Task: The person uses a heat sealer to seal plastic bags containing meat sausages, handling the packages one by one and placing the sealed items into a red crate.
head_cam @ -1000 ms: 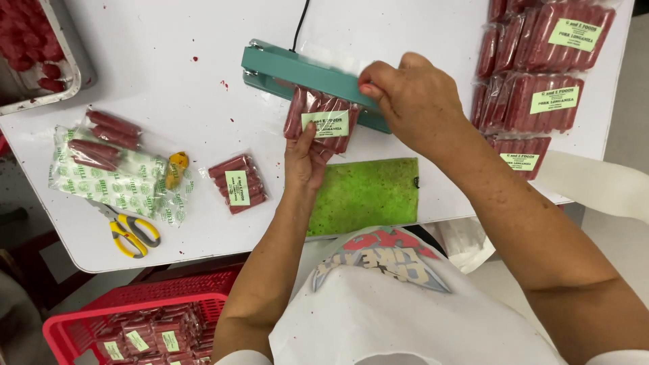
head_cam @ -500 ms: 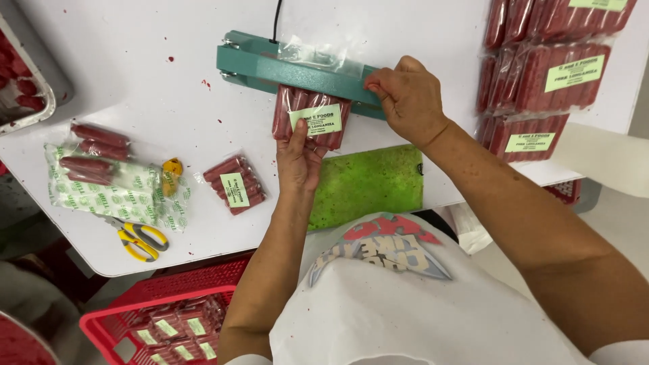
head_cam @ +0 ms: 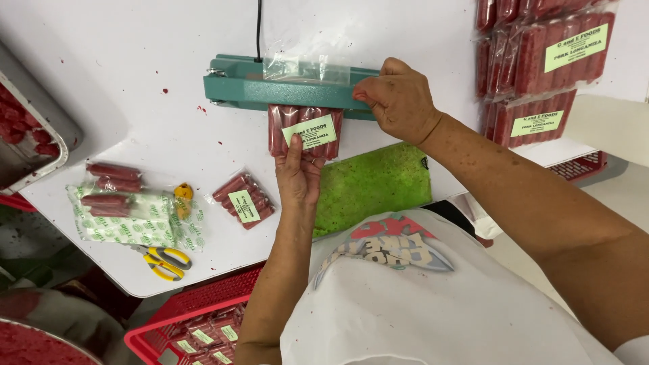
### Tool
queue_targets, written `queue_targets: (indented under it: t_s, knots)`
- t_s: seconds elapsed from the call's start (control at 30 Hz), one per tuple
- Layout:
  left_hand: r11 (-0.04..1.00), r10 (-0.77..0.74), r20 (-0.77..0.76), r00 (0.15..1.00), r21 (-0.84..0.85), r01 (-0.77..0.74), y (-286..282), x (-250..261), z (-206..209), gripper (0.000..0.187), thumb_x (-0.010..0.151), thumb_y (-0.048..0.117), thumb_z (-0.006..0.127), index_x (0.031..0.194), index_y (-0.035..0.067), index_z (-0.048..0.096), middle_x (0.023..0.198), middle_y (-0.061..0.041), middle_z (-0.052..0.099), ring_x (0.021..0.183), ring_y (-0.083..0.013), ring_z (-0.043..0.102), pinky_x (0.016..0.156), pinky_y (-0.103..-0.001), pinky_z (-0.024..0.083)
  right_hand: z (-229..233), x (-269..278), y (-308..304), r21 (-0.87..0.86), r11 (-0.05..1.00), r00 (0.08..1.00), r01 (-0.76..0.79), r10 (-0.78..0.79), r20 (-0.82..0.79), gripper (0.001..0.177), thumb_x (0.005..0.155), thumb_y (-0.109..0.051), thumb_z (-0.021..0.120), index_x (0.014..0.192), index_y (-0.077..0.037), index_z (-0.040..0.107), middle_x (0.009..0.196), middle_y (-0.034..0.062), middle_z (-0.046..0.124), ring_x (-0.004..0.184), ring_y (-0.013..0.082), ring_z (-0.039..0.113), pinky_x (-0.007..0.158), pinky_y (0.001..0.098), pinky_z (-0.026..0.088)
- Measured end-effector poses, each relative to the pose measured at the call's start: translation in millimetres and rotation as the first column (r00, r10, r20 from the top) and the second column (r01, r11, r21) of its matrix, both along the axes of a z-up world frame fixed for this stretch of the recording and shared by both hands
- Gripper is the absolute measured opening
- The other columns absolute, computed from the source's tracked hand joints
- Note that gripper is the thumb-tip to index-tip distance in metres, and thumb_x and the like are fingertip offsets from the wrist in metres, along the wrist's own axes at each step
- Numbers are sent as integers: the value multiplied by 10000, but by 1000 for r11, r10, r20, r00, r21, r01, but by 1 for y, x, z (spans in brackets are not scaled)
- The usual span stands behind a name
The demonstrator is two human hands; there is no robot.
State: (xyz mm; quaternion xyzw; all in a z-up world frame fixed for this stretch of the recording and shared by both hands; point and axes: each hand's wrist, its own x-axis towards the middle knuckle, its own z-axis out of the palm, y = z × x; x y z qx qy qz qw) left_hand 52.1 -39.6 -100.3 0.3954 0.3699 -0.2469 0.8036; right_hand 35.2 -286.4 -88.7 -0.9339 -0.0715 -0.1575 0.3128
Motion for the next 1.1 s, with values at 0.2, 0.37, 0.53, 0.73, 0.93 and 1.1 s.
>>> queue_targets:
  t_s: [0.2, 0.37, 0.53, 0.73, 0.93, 1.1]
  knots:
    - [1000, -9, 20, 1000, -25, 9, 0, 1, 2, 483, 835, 188, 806, 1277, 206, 615, 1085, -72, 728, 937, -230, 706, 626, -385, 640, 1, 0, 0, -20, 1000, 999, 11, -12, -42, 193, 1102, -213, 577, 983, -171, 723, 909, -107, 725, 739, 196, 473, 534, 294, 409]
    - [999, -2, 41, 999, -46, 4, 0, 0, -1, 484, 855, 171, 788, 1299, 200, 599, 1108, -85, 728, 969, -242, 709, 665, -414, 649, -3, -1, -1, -22, 1000, 999, 12, -13, -37, 161, 1082, -185, 611, 992, -160, 742, 925, -97, 736, 744, 198, 489, 538, 296, 416]
    - [998, 13, 31, 999, -62, -11, 0, 1, -1, 474, 817, 174, 819, 1247, 190, 619, 1120, -96, 726, 1013, -254, 703, 690, -438, 652, -2, 0, -2, -22, 1000, 1000, -2, 2, -21, 169, 1078, -170, 599, 1007, -136, 749, 923, -70, 741, 751, 204, 506, 545, 303, 437]
    - [993, -14, 87, 996, -115, 24, 3, 0, -7, 494, 790, 205, 844, 1233, 192, 627, 1115, -98, 716, 999, -282, 688, 691, -423, 637, 0, 1, -1, -62, 998, 1000, 4, -4, 1, 197, 1098, -190, 583, 987, -133, 735, 804, -60, 673, 734, 197, 504, 532, 303, 408]
    - [951, 71, 132, 989, -307, -27, 2, -2, -26, 470, 834, 208, 820, 1260, 105, 649, 1215, -148, 708, 1151, -327, 660, 875, -528, 609, 29, 2, 1, -116, 993, 992, -6, -9, -125, 148, 1079, -180, 608, 1018, -122, 730, 753, -26, 633, 747, 198, 511, 495, 342, 408]
    - [942, -16, 256, 967, -322, 100, 23, -23, 9, 560, 848, 128, 811, 1356, 101, 577, 1128, -101, 700, 1011, -256, 660, 780, -391, 614, 145, 9, 19, -90, 983, 983, -161, 151, -104, 663, 1125, -507, 261, 1467, 12, 494, 964, 120, 599, 875, 317, 523, 881, 472, 406]
